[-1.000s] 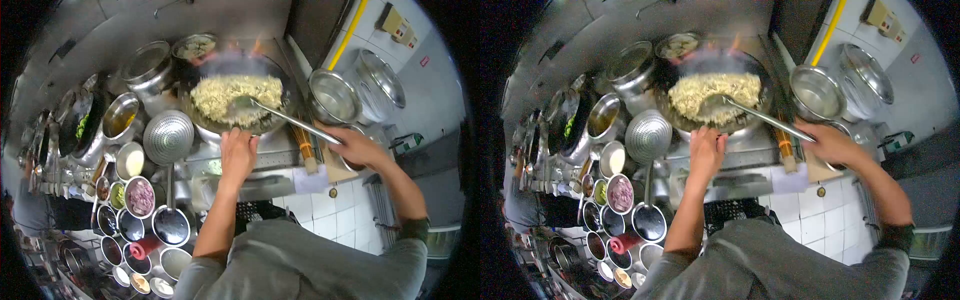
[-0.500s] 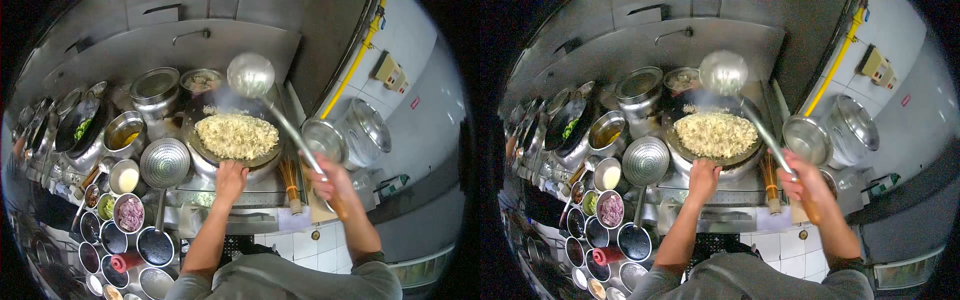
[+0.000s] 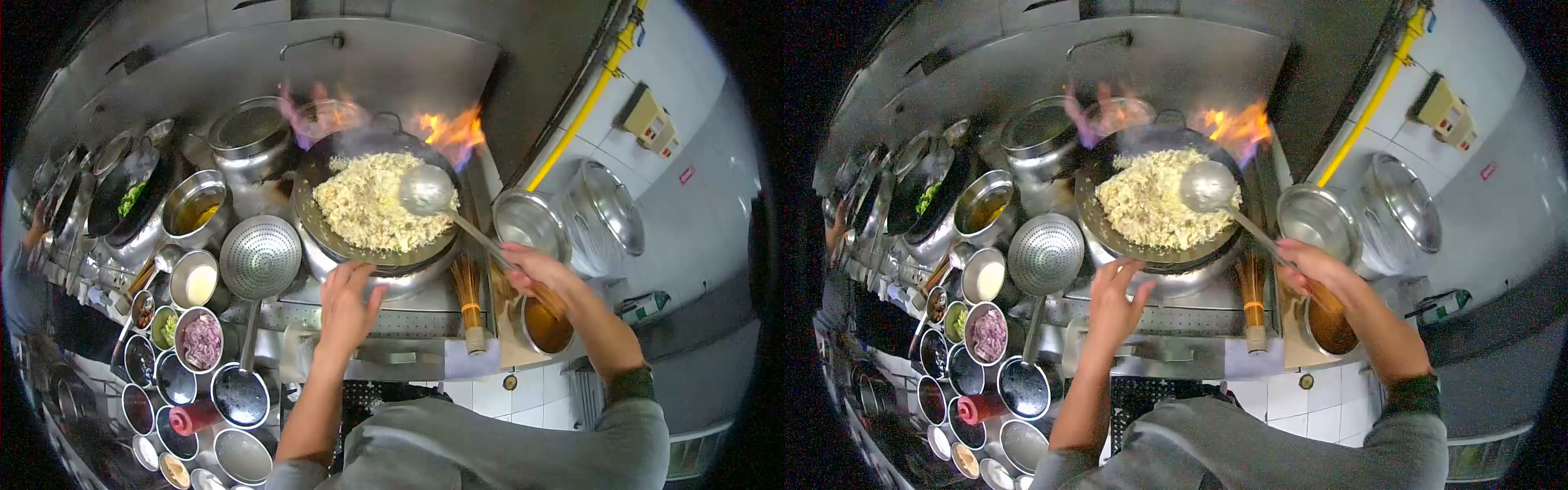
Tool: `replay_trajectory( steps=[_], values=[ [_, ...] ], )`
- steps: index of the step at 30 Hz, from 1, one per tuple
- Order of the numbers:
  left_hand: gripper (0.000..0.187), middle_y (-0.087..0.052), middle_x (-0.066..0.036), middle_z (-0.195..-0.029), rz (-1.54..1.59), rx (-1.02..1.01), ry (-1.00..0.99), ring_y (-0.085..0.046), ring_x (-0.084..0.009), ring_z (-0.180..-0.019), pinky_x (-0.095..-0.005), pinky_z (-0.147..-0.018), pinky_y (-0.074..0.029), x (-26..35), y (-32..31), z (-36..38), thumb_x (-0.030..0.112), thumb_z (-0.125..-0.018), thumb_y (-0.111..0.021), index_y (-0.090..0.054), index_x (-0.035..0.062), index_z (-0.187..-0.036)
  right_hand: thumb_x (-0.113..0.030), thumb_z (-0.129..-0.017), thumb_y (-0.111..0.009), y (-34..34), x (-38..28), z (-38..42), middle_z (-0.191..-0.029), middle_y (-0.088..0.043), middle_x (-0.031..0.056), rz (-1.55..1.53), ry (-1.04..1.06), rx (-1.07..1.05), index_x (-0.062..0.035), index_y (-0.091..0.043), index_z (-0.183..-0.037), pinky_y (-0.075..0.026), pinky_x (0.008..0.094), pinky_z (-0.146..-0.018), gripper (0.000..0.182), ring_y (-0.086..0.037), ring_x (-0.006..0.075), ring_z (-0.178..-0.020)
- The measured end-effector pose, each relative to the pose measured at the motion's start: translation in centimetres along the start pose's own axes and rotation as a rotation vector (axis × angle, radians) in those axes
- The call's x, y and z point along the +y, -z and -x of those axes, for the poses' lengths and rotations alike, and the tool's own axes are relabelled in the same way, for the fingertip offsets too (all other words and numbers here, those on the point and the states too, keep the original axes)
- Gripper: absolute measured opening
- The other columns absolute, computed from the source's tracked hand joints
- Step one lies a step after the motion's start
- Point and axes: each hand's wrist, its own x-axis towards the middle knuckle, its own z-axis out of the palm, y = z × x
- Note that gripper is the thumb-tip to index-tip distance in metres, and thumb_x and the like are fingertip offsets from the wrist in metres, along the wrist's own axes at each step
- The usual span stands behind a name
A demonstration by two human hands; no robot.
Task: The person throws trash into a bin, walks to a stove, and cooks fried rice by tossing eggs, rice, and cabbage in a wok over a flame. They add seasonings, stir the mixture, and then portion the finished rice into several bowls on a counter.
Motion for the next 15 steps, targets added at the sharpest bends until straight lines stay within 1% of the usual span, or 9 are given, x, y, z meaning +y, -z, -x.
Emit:
replay_trajectory(
  steps=[1, 3, 4, 5, 6, 8, 10, 13, 15],
  values=[
    [0.036, -0.061, -0.013, -0.116, 0.004, 0.002, -0.029, -0.056, -0.0341, -0.108, -0.044, -0.091, -0.044, 0.2, -1.2, -1.7, 0.02, -0.082, -0.075, -0.066, 0.004, -0.113, -0.03, -0.103, -0.049, 0.0, -0.9, -0.8, -0.072, -0.05, 0.0025, 0.21, 0.081, 0.056, -0.0154, -0.039, -0.143, -0.041, 0.0309, -0.04, 0.044, -0.044, 0.0129, -0.045],
    [0.028, -0.062, -0.012, -0.106, -0.067, -0.045, -0.047, -0.056, -0.0344, -0.1, -0.0456, -0.085, -0.044, -1.2, -4.1, -2.0, 0.022, -0.082, -0.074, -0.067, 0.0041, -0.102, -0.03, -0.102, -0.049, -1.7, -1.9, -3.0, -0.076, -0.056, 0.0056, 0.625, 0.216, 0.141, -0.0141, -0.041, -0.142, -0.045, 0.0341, -0.043, 0.043, -0.05, 0.0156, -0.046],
    [0.025, -0.061, -0.012, -0.103, -0.096, -0.092, -0.038, -0.056, -0.0344, -0.098, -0.0459, -0.083, -0.044, -1.8, -4.9, -1.0, 0.022, -0.082, -0.074, -0.067, 0.0043, -0.098, -0.03, -0.101, -0.05, 0.8, -0.5, -4.6, -0.096, -0.066, 0.0127, 1.174, 0.709, 0.272, -0.0121, -0.045, -0.14, -0.055, 0.0369, -0.058, 0.043, -0.063, 0.0212, -0.06],
    [0.023, -0.061, -0.012, -0.099, -0.125, -0.125, -0.032, -0.056, -0.0344, -0.095, -0.0462, -0.081, -0.044, -2.1, -5.3, -0.7, 0.022, -0.082, -0.073, -0.067, 0.0044, -0.095, -0.027, -0.1, -0.052, 1.3, -0.9, -1.0, -0.105, -0.067, 0.0136, 1.29, 0.765, 0.273, -0.0126, -0.046, -0.141, -0.056, 0.0363, -0.065, 0.044, -0.066, 0.0225, -0.067],
    [0.018, -0.059, -0.012, -0.091, -0.125, -0.089, -0.065, -0.054, -0.0346, -0.089, -0.0464, -0.076, -0.043, -0.5, -3.5, -0.5, 0.021, -0.083, -0.073, -0.065, 0.005, -0.086, -0.025, -0.099, -0.054, 1.7, -2.7, 3.6, -0.113, -0.068, 0.0145, 1.407, 0.841, 0.293, -0.0131, -0.048, -0.141, -0.057, 0.0358, -0.072, 0.044, -0.069, 0.0238, -0.073],
    [0.016, -0.058, -0.012, -0.089, -0.066, -0.052, -0.059, -0.054, -0.0349, -0.087, -0.0459, -0.074, -0.043, 3.4, 0.2, 0.2, 0.02, -0.083, -0.072, -0.066, 0.0051, -0.086, -0.018, -0.097, -0.058, 6.2, -3.1, 8.0, -0.122, -0.066, 0.0136, 1.4, 0.878, 0.032, -0.0183, -0.046, -0.146, -0.055, 0.0356, -0.082, 0.051, -0.069, 0.0259, -0.087],
    [0.014, -0.056, -0.013, -0.086, -0.063, 0.004, -0.038, -0.053, -0.0352, -0.086, -0.0457, -0.073, -0.042, 5.8, 0.9, -0.4, 0.018, -0.083, -0.071, -0.066, 0.0053, -0.084, -0.015, -0.095, -0.061, 3.0, -5.3, 11.1, -0.127, -0.064, 0.0139, 1.139, 0.348, -0.04, -0.0206, -0.045, -0.147, -0.055, 0.0367, -0.084, 0.054, -0.069, 0.0274, -0.09],
    [0.013, -0.056, -0.013, -0.087, -0.038, 0.014, -0.037, -0.053, -0.035, -0.086, -0.046, -0.072, -0.041, 3.1, -2.8, -1.0, 0.017, -0.084, -0.071, -0.065, 0.0056, -0.084, -0.013, -0.094, -0.062, 3.8, 0.1, 6.0, -0.117, -0.067, 0.0157, 1.081, 0.386, -0.015, -0.0223, -0.043, -0.149, -0.055, 0.0389, -0.076, 0.059, -0.069, 0.0264, -0.082],
    [0.013, -0.057, -0.013, -0.087, -0.114, -0.028, -0.01, -0.052, -0.0356, -0.086, -0.0468, -0.072, -0.041, 0.9, -4.9, 2.1, 0.016, -0.086, -0.069, -0.064, 0.0047, -0.081, -0.013, -0.093, -0.061, 1.0, 2.2, 2.8, -0.104, -0.07, 0.0171, 1.118, 0.675, 0.106, -0.0227, -0.043, -0.149, -0.055, 0.0414, -0.069, 0.059, -0.069, 0.0279, -0.073]
  ],
)
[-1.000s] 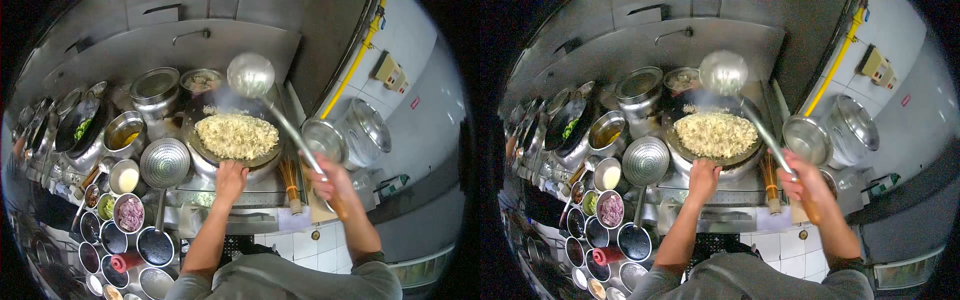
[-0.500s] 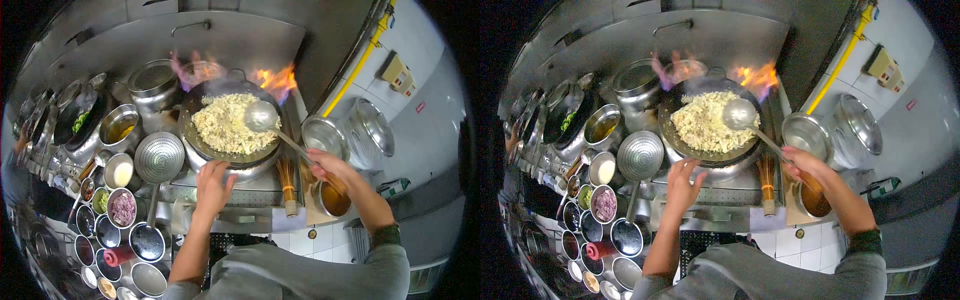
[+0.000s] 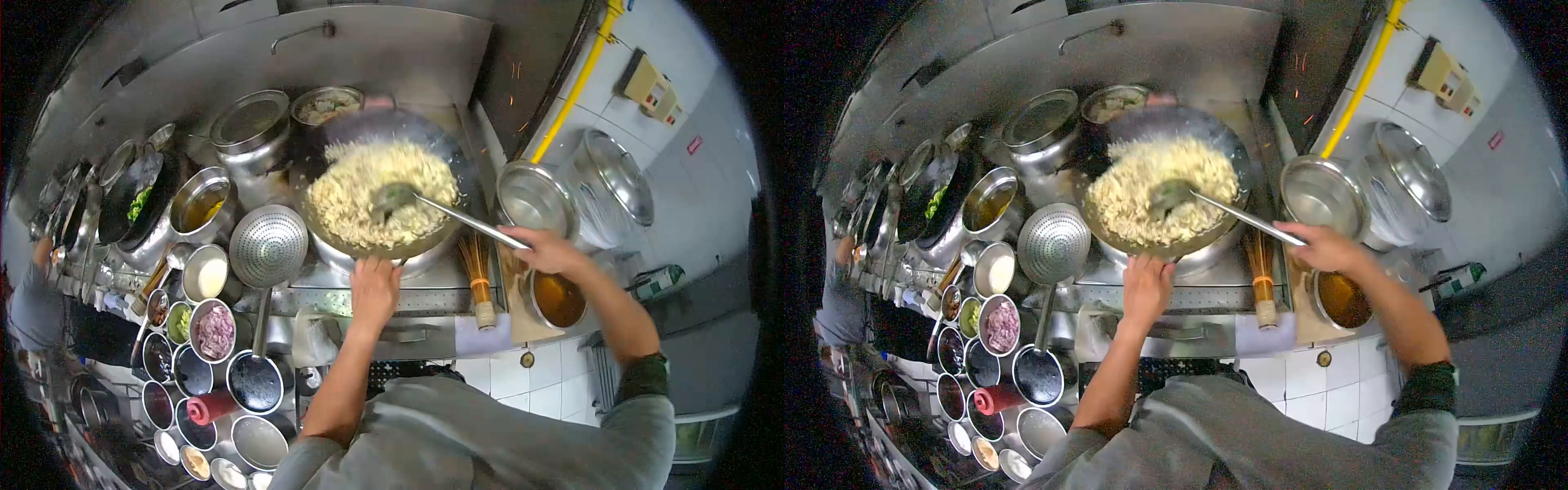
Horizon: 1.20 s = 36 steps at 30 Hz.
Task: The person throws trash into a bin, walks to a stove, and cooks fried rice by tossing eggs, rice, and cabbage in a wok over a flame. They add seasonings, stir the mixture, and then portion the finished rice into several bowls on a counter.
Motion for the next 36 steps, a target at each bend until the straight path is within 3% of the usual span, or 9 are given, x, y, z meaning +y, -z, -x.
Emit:
replay_trajectory(
  steps=[3, 5, 10, 16, 19, 22, 27, 32, 36],
  values=[
    [0.013, -0.057, -0.014, -0.088, -0.024, -0.089, -0.025, -0.052, -0.0362, -0.087, -0.0474, -0.073, -0.042, -0.4, 0.9, 5.7, 0.014, -0.085, -0.069, -0.063, 0.0042, -0.081, -0.01, -0.091, -0.062, -1.0, -5.6, 1.6, -0.121, -0.063, 0.0233, 0.226, -0.375, 0.004, -0.0256, -0.042, -0.148, -0.054, 0.0445, -0.083, 0.063, -0.064, 0.0411, -0.099],
    [0.012, -0.057, -0.013, -0.088, 0.103, 0.024, -0.087, -0.052, -0.0359, -0.086, -0.0467, -0.073, -0.041, 2.3, 5.0, 6.0, 0.013, -0.083, -0.072, -0.062, 0.0047, -0.082, -0.007, -0.089, -0.064, -0.1, -4.0, 4.5, -0.135, -0.059, 0.0184, 0.125, 0.044, 0.247, -0.0235, -0.045, -0.148, -0.052, 0.0395, -0.091, 0.063, -0.065, 0.0334, -0.108],
    [0.013, -0.057, -0.014, -0.088, 0.098, 0.031, -0.062, -0.051, -0.0369, -0.087, -0.0455, -0.075, -0.041, 3.5, 7.8, -2.9, 0.013, -0.084, -0.07, -0.063, 0.0035, -0.084, -0.002, -0.089, -0.063, 7.3, -9.2, 7.4, -0.135, -0.062, 0.0089, -0.194, -0.293, -0.112, -0.0167, -0.052, -0.143, -0.048, 0.032, -0.096, 0.057, -0.064, 0.0183, -0.109],
    [0.011, -0.057, -0.015, -0.091, 0.034, -0.067, 0.008, -0.052, -0.0372, -0.092, -0.0489, -0.076, -0.042, -1.6, 1.1, 3.6, 0.012, -0.083, -0.07, -0.065, 0.0036, -0.088, -0.015, -0.092, -0.063, -3.4, -8.8, 1.0, -0.102, -0.067, 0.0259, 0.045, -0.261, 0.16, -0.0221, -0.048, -0.145, -0.053, 0.0436, -0.082, 0.055, -0.066, 0.0404, -0.085],
    [0.013, -0.057, -0.016, -0.092, 0.093, -0.041, -0.067, -0.052, -0.0378, -0.091, -0.049, -0.076, -0.041, -0.9, 2.7, 4.9, 0.011, -0.083, -0.07, -0.064, 0.0024, -0.091, -0.019, -0.096, -0.058, -4.4, -8.7, 3.4, -0.089, -0.067, 0.018, 0.035, 0.13, 0.442, -0.0171, -0.042, -0.147, -0.054, 0.0415, -0.064, 0.054, -0.065, 0.0323, -0.066],
    [0.015, -0.057, -0.016, -0.093, 0.095, -0.001, -0.048, -0.051, -0.037, -0.09, -0.0467, -0.076, -0.042, 0.1, 3.8, -0.5, 0.012, -0.083, -0.071, -0.064, 0.0021, -0.092, -0.019, -0.1, -0.053, 2.1, -16.6, 5.3, -0.075, -0.06, 0.009, -0.899, -0.481, 0.187, -0.0158, -0.039, -0.149, -0.048, 0.033, -0.046, 0.051, -0.056, 0.0189, -0.051],
    [0.012, -0.057, -0.015, -0.087, 0.119, 0.095, -0.06, -0.052, -0.0368, -0.086, -0.0466, -0.078, -0.043, -3.2, -0.7, -3.6, 0.013, -0.083, -0.071, -0.065, 0.0028, -0.085, -0.021, -0.102, -0.04, 4.0, -16.8, 2.5, -0.067, -0.049, 0.0034, -1.331, -0.259, 0.189, -0.0104, -0.034, -0.146, -0.034, 0.0275, -0.028, 0.046, -0.038, 0.01, -0.037],
    [0.012, -0.058, -0.015, -0.088, 0.084, 0.068, -0.086, -0.053, -0.0373, -0.086, -0.0463, -0.076, -0.044, -4.2, -1.9, -3.7, 0.013, -0.083, -0.07, -0.064, 0.0038, -0.087, -0.022, -0.101, -0.048, -8.2, -5.9, -6.5, -0.069, -0.047, -0.0006, -1.482, -0.587, -0.171, -0.0198, -0.038, -0.139, -0.035, 0.029, -0.041, 0.039, -0.038, 0.0102, -0.047],
    [0.014, -0.058, -0.014, -0.088, 0.054, 0.058, -0.082, -0.053, -0.0377, -0.084, -0.0471, -0.073, -0.044, -4.6, -2.2, -3.8, 0.015, -0.083, -0.071, -0.064, 0.0046, -0.088, -0.023, -0.103, -0.046, -3.2, -10.1, -8.3, -0.065, -0.047, 0.0006, -0.34, -0.373, 0.018, -0.0186, -0.035, -0.146, -0.039, 0.0306, -0.041, 0.045, -0.044, 0.0112, -0.047]
  ],
)
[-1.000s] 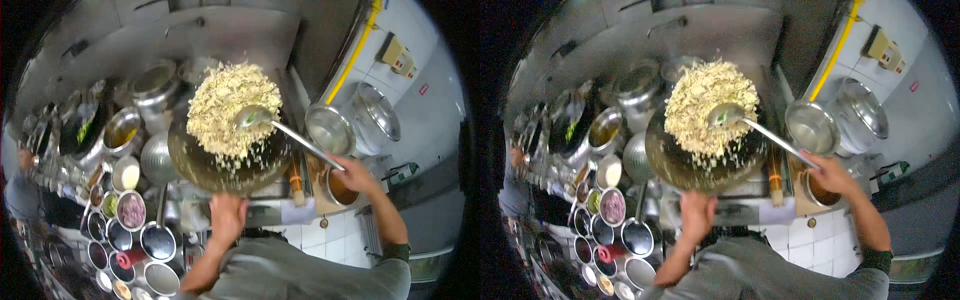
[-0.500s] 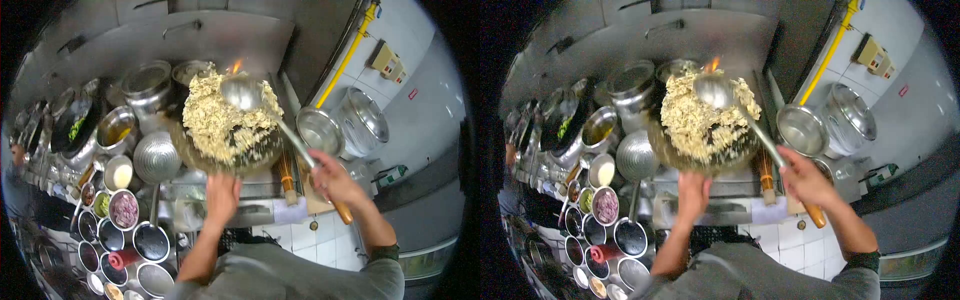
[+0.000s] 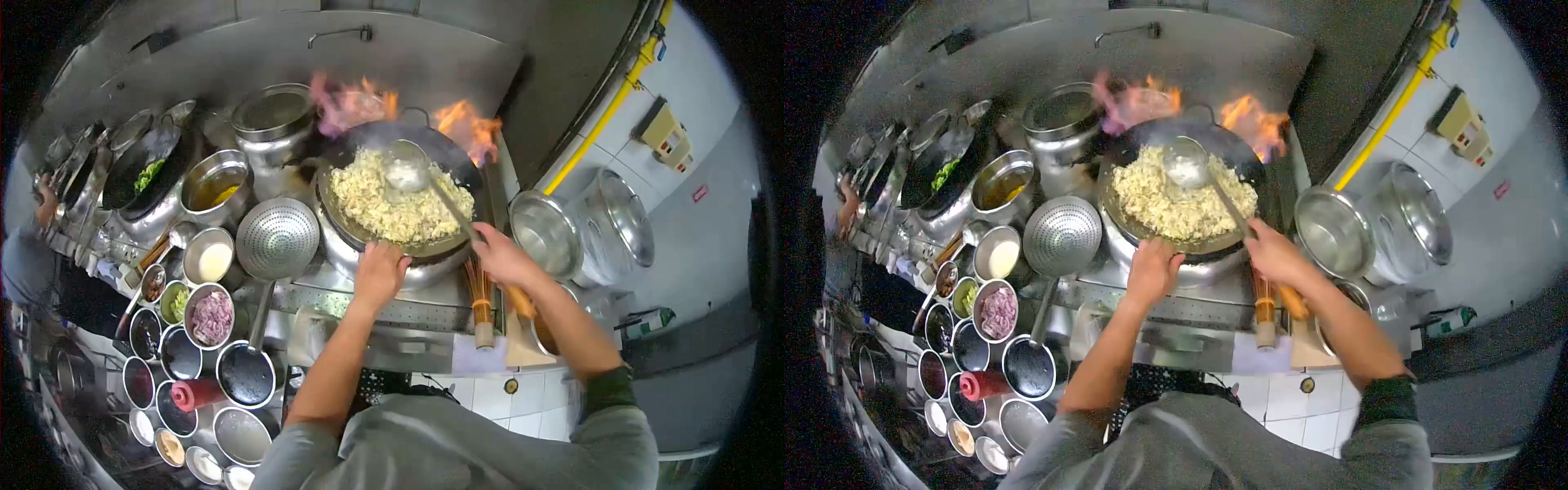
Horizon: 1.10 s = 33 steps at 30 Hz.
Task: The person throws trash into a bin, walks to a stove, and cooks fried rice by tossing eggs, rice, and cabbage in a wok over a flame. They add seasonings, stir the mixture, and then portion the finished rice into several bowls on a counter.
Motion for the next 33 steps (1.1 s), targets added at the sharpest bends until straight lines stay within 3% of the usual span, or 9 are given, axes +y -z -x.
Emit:
replay_trajectory(
  steps=[5, 8, 11, 13, 18, 21, 25, 31, 33],
  values=[
    [0.014, -0.058, -0.015, -0.089, 0.007, -0.005, 0.05, -0.053, -0.0375, -0.084, -0.0474, -0.075, -0.045, -0.1, -0.2, -0.3, 0.018, -0.083, -0.072, -0.067, 0.0054, -0.088, -0.027, -0.105, -0.042, 5.1, 4.5, 5.0, -0.063, -0.047, -0.0007, -0.59, -0.309, -0.343, -0.0138, -0.031, -0.148, -0.041, 0.0282, -0.039, 0.046, -0.044, 0.0106, -0.044],
    [0.015, -0.059, -0.015, -0.087, 0.051, -0.018, 0.047, -0.054, -0.0376, -0.085, -0.0476, -0.075, -0.044, -0.3, -0.4, -0.1, 0.018, -0.084, -0.071, -0.067, 0.005, -0.09, -0.029, -0.106, -0.041, 2.1, 6.4, -0.1, -0.063, -0.047, -0.0003, -0.476, -0.233, -0.345, -0.0156, -0.032, -0.148, -0.041, 0.0279, -0.038, 0.045, -0.044, 0.009, -0.044],
    [0.014, -0.059, -0.018, -0.087, -0.03, -0.085, 0.046, -0.054, -0.0385, -0.085, -0.0484, -0.076, -0.043, 2.0, 1.9, 2.1, 0.014, -0.083, -0.071, -0.066, 0.0027, -0.089, -0.025, -0.099, -0.056, 4.4, 5.6, 2.1, -0.092, -0.071, 0.0111, 0.448, 0.348, 0.091, -0.0141, -0.047, -0.143, -0.057, 0.0351, -0.067, 0.047, -0.067, 0.0252, -0.074],
    [0.013, -0.058, -0.018, -0.086, 0.005, -0.043, -0.011, -0.053, -0.038, -0.085, -0.0473, -0.077, -0.042, 4.8, 5.1, 1.7, 0.01, -0.082, -0.071, -0.065, 0.0023, -0.09, -0.018, -0.097, -0.058, 11.1, 5.9, 6.6, -0.108, -0.072, 0.0123, 0.622, 0.655, 0.039, -0.0179, -0.044, -0.148, -0.056, 0.0341, -0.075, 0.053, -0.069, 0.0254, -0.086],
    [0.009, -0.057, -0.017, -0.086, 0.058, -0.046, 0.019, -0.051, -0.0375, -0.085, -0.0466, -0.077, -0.041, 8.6, 7.6, -0.5, 0.01, -0.085, -0.068, -0.063, 0.0032, -0.087, -0.009, -0.095, -0.057, 12.5, 4.4, 11.1, -0.093, -0.065, 0.0018, -0.007, -0.171, -0.408, -0.0225, -0.039, -0.151, -0.046, 0.0267, -0.054, 0.06, -0.057, 0.0131, -0.063],
    [0.01, -0.055, -0.016, -0.09, -0.04, -0.077, 0.041, -0.051, -0.0377, -0.089, -0.0474, -0.076, -0.041, 4.7, 3.2, 3.5, 0.014, -0.086, -0.068, -0.064, 0.0043, -0.086, -0.011, -0.093, -0.058, 5.8, 9.2, 5.6, -0.076, -0.063, 0.0079, 0.16, 0.174, -0.113, -0.0282, -0.038, -0.151, -0.046, 0.0309, -0.051, 0.064, -0.054, 0.0172, -0.055],
    [0.012, -0.056, -0.015, -0.088, -0.019, -0.19, 0.071, -0.051, -0.0373, -0.089, -0.0491, -0.076, -0.04, 6.0, 5.4, 10.5, 0.016, -0.086, -0.068, -0.064, 0.0056, -0.09, -0.012, -0.093, -0.058, 1.7, 7.0, 8.0, -0.097, -0.064, 0.0276, 0.545, 0.152, 0.182, -0.0317, -0.041, -0.149, -0.054, 0.0458, -0.073, 0.062, -0.066, 0.0412, -0.077],
    [0.012, -0.056, -0.014, -0.088, 0.082, -0.015, -0.031, -0.051, -0.0352, -0.086, -0.0451, -0.075, -0.042, 7.8, 10.6, 0.7, 0.014, -0.085, -0.07, -0.064, 0.0042, -0.085, -0.013, -0.092, -0.059, 9.2, 4.6, 12.4, -0.111, -0.069, 0.0194, 0.368, 0.483, -0.01, -0.0251, -0.047, -0.146, -0.054, 0.0389, -0.081, 0.057, -0.069, 0.03, -0.086],
    [0.013, -0.057, -0.013, -0.09, 0.093, -0.028, 0.002, -0.052, -0.0356, -0.088, -0.0461, -0.076, -0.042, 6.0, 8.4, -0.1, 0.016, -0.084, -0.07, -0.063, 0.0051, -0.084, -0.013, -0.091, -0.059, 8.2, 2.4, 10.5, -0.11, -0.069, 0.0198, 0.385, 0.304, -0.034, -0.0235, -0.048, -0.145, -0.053, 0.0376, -0.081, 0.056, -0.069, 0.0269, -0.088]
  ],
)
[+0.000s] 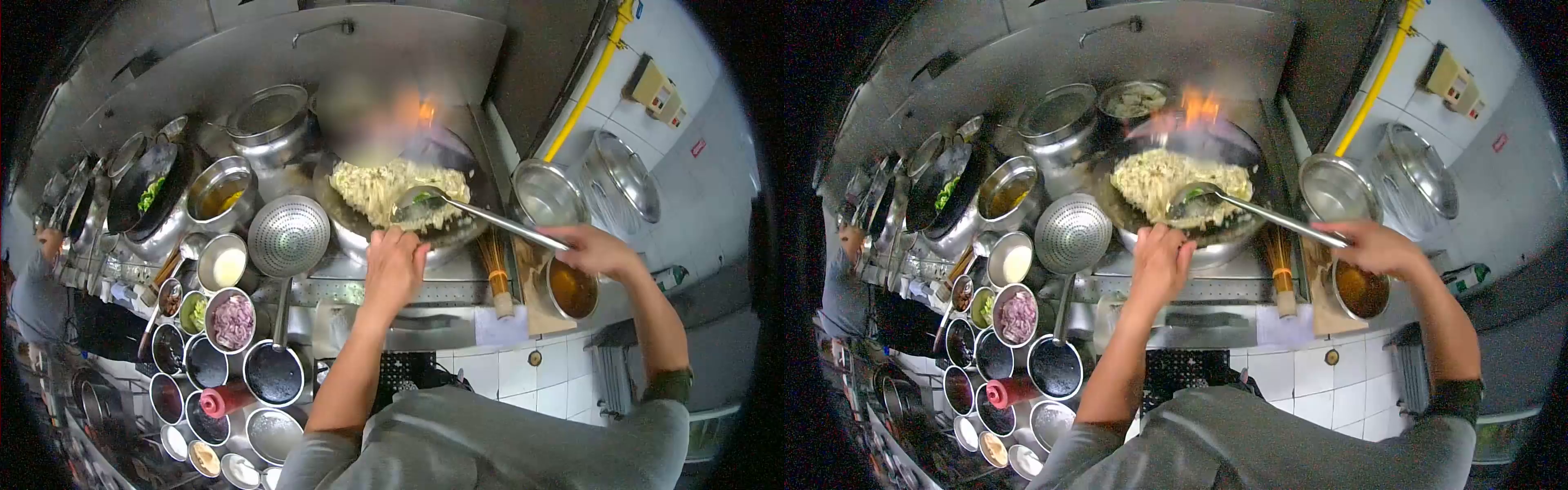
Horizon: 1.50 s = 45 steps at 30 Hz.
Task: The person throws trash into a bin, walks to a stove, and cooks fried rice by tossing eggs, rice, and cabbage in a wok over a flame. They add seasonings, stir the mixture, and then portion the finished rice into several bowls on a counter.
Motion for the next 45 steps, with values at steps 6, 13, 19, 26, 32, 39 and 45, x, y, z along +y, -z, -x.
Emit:
replay_trajectory(
  steps=[6, 13, 19, 26, 32, 39, 45],
  values=[
    [0.011, -0.057, -0.015, -0.093, -0.045, -0.065, 0.034, -0.052, -0.0375, -0.094, -0.0482, -0.079, -0.043, -3.5, -4.6, 8.6, 0.013, -0.083, -0.07, -0.064, 0.0038, -0.085, -0.009, -0.09, -0.056, -7.8, 0.1, -3.5, -0.079, -0.066, 0.0241, 0.225, -0.104, 0.267, -0.0319, -0.043, -0.147, -0.052, 0.0513, -0.071, 0.063, -0.065, 0.0416, -0.071],
    [0.012, -0.057, -0.013, -0.093, -0.046, 0.009, 0.035, -0.052, -0.0363, -0.091, -0.0469, -0.079, -0.044, -5.6, -4.0, 1.2, 0.013, -0.083, -0.071, -0.063, 0.0036, -0.084, -0.015, -0.097, -0.058, -6.7, -2.1, 1.9, -0.088, -0.059, 0.0088, -0.493, -0.256, 0.197, -0.0256, -0.044, -0.149, -0.051, 0.0314, -0.072, 0.055, -0.058, 0.0144, -0.077],
    [0.033, -0.057, -0.018, -0.122, -0.178, 0.034, 0.02, -0.052, -0.0419, -0.113, -0.0469, -0.096, -0.044, -4.4, -4.2, 0.7, 0.014, -0.084, -0.071, -0.063, 0.0041, -0.115, -0.023, -0.1, -0.052, -9.0, 7.6, -14.5, -0.08, -0.065, 0.0167, -0.042, 0.128, 0.564, -0.0245, -0.042, -0.149, -0.053, 0.0423, -0.067, 0.05, -0.065, 0.0294, -0.07],
    [0.039, -0.068, -0.022, -0.112, 0.375, -0.64, 0.611, -0.064, -0.0402, -0.106, -0.0449, -0.092, -0.051, -1.7, -3.2, 21.5, 0.034, -0.092, -0.065, -0.067, 0.0022, -0.115, -0.023, -0.099, -0.05, -3.9, 8.8, -15.9, -0.081, -0.065, 0.0207, 0.435, -0.109, 0.054, -0.0303, -0.03, -0.153, -0.053, 0.0531, -0.067, 0.058, -0.065, 0.0388, -0.071],
    [0.058, -0.051, -0.022, -0.141, -0.093, -0.912, 0.883, -0.052, -0.0423, -0.126, -0.0474, -0.103, -0.045, -10.4, -20.2, 32.7, 0.042, -0.089, -0.059, -0.053, 0.0112, -0.139, -0.023, -0.099, -0.053, -2.3, 12.5, -19.3, -0.084, -0.065, 0.02, 0.605, 0.127, 0.118, -0.0315, -0.032, -0.152, -0.054, 0.0496, -0.066, 0.058, -0.066, 0.038, -0.073],
    [0.055, -0.049, -0.015, -0.146, -0.209, -0.55, 0.747, -0.039, -0.0344, -0.14, -0.0499, -0.115, -0.027, -12.7, -30.3, 39.6, 0.045, -0.091, -0.051, -0.056, 0.0145, -0.137, -0.026, -0.098, -0.056, 3.7, 17.1, -18.3, -0.09, -0.067, 0.018, 0.71, 0.277, 0.145, -0.0318, -0.039, -0.149, -0.055, 0.0479, -0.069, 0.054, -0.066, 0.0371, -0.078],
    [0.055, -0.064, -0.02, -0.124, 0.058, -1.298, 0.804, -0.06, -0.0397, -0.116, -0.0489, -0.1, -0.045, -7.1, -19.0, 31.1, 0.053, -0.091, -0.052, -0.067, 0.0086, -0.119, -0.028, -0.098, -0.055, 0.6, 14.4, -24.8, -0.089, -0.068, 0.0167, 0.636, 0.232, 0.194, -0.0322, -0.042, -0.147, -0.054, 0.0485, -0.069, 0.051, -0.066, 0.0376, -0.077]
  ],
)
